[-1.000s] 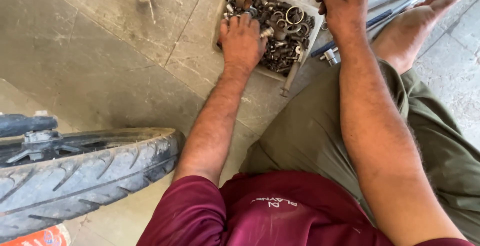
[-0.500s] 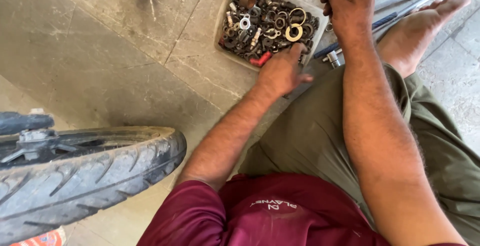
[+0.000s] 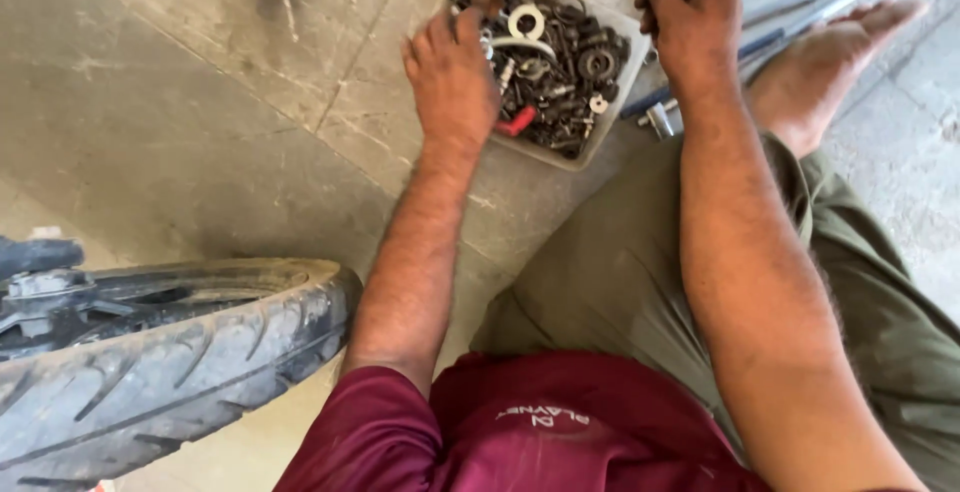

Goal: Sorting through a bin of fasteners and working on the engine area of a motorcycle.

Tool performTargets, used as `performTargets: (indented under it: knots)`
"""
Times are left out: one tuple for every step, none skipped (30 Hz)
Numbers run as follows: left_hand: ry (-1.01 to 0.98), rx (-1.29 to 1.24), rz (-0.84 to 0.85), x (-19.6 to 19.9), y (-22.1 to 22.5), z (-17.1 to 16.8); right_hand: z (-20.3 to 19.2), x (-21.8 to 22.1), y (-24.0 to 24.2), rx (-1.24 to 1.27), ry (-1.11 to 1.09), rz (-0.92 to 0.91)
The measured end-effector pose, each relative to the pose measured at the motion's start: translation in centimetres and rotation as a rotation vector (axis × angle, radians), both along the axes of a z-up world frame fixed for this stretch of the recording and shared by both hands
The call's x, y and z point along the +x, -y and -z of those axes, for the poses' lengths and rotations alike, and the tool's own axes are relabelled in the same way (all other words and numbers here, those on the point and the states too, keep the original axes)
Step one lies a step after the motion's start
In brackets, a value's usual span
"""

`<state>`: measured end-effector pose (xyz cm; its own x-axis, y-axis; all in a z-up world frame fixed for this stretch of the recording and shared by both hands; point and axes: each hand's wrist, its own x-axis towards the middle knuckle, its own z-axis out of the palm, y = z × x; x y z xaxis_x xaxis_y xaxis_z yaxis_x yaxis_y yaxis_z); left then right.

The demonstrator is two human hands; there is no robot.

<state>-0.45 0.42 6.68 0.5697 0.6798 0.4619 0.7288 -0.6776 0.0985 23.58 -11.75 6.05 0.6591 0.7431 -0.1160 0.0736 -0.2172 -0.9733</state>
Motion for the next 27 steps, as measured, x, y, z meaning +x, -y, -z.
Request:
performTargets:
  knots:
    - [-0.007, -0.013, 0.005, 0.4, 1.2, -0.5, 0.0, -0.2, 0.2, -0.013, -0.007, 0.005]
    - [0.010, -0.194, 0.100, 0.8, 2.4, -1.0, -0.1, -0.4, 0.4, -0.020, -0.004, 0.007]
    - [0.031, -0.369, 0.188, 1.3, 3.4, -1.6, -0.2, -0.6, 0.2, -0.021, 0.002, 0.003]
    - [0.028, -0.375, 0.187, 1.3, 4.6, 0.1, 0.1, -0.7, 0.5, -0.026, -0.002, 0.003]
    - [-0.098, -0.525, 0.334, 1.5, 5.6, 1.7, 0.2, -0.7, 0.4, -0.015, -0.001, -0.005]
    - [-0.227, -0.673, 0.481, 1.8, 6.6, 3.2, 0.2, -0.6, 0.3, -0.003, 0.001, -0.013]
    - [-0.224, -0.665, 0.480, 1.9, 7.0, 3.7, -0.3, -0.7, 0.1, 0.003, 0.005, -0.014]
    - [-0.251, -0.619, 0.508, 2.1, 7.3, 4.1, -0.8, -0.7, -0.2, 0.001, 0.001, -0.015]
    - [-0.281, -0.578, 0.538, 2.2, 7.9, 4.7, -1.2, -0.8, -0.1, -0.006, -0.005, -0.012]
    - [-0.280, -0.575, 0.541, 2.6, 7.6, 5.1, -0.7, -0.5, -0.3, -0.004, -0.003, -0.009]
    - [-0.253, -0.565, 0.537, 2.7, 7.7, 5.7, -0.2, -0.3, -0.2, -0.020, -0.004, 0.001]
    - [-0.226, -0.554, 0.532, 2.9, 7.8, 6.2, 0.4, -0.1, 0.0, -0.036, -0.004, 0.011]
    - [-0.231, -0.563, 0.530, 2.7, 8.1, 6.6, 0.7, -0.3, 0.3, -0.043, -0.010, 0.010]
    - [-0.279, -0.602, 0.521, 2.5, 8.4, 7.0, 1.0, -0.5, 0.7, -0.047, 0.017, 0.003]
    - [-0.321, -0.625, 0.512, 2.8, 7.9, 7.3, 1.0, -0.2, 0.4, -0.037, 0.055, -0.005]
    - [-0.319, -0.617, 0.510, 3.1, 7.5, 6.7, 0.7, -0.2, 0.1, -0.030, 0.059, -0.006]
    - [-0.340, -0.668, 0.488, 3.3, 7.3, 6.2, 0.3, -0.2, 0.0, -0.016, 0.058, -0.011]
    - [-0.361, -0.719, 0.466, 3.5, 7.0, 5.7, 0.0, -0.2, -0.1, -0.003, 0.057, -0.015]
    - [-0.363, -0.724, 0.469, 3.5, 7.1, 5.5, 0.2, -0.2, -0.1, -0.007, 0.055, -0.012]
    - [-0.363, -0.726, 0.472, 3.6, 7.2, 5.3, 0.4, -0.1, 0.0, 0.017, 0.017, -0.015]
    - [-0.363, -0.727, 0.471, 3.6, 7.3, 5.1, 0.6, -0.2, 0.0, 0.042, -0.021, -0.019]
    - [-0.366, -0.730, 0.472, 3.4, 7.5, 5.0, 0.8, -0.3, 0.2, 0.040, -0.025, -0.018]
    - [-0.359, -0.709, 0.481, 3.4, 7.4, 4.9, 1.0, -0.2, 0.1, 0.055, -0.041, -0.021]
    - [-0.352, -0.687, 0.489, 3.3, 7.4, 4.7, 1.1, -0.2, 0.1, 0.070, -0.058, -0.024]
    - [-0.351, -0.684, 0.490, 3.4, 7.3, 4.5, 0.5, -0.3, 0.0, 0.072, -0.056, -0.022]
    - [-0.365, -0.693, 0.482, 3.5, 7.3, 4.3, 0.0, -0.4, 0.0, 0.061, -0.048, -0.021]
    - [-0.380, -0.703, 0.476, 3.6, 7.3, 4.2, -0.5, -0.5, 0.0, 0.049, -0.041, -0.017]
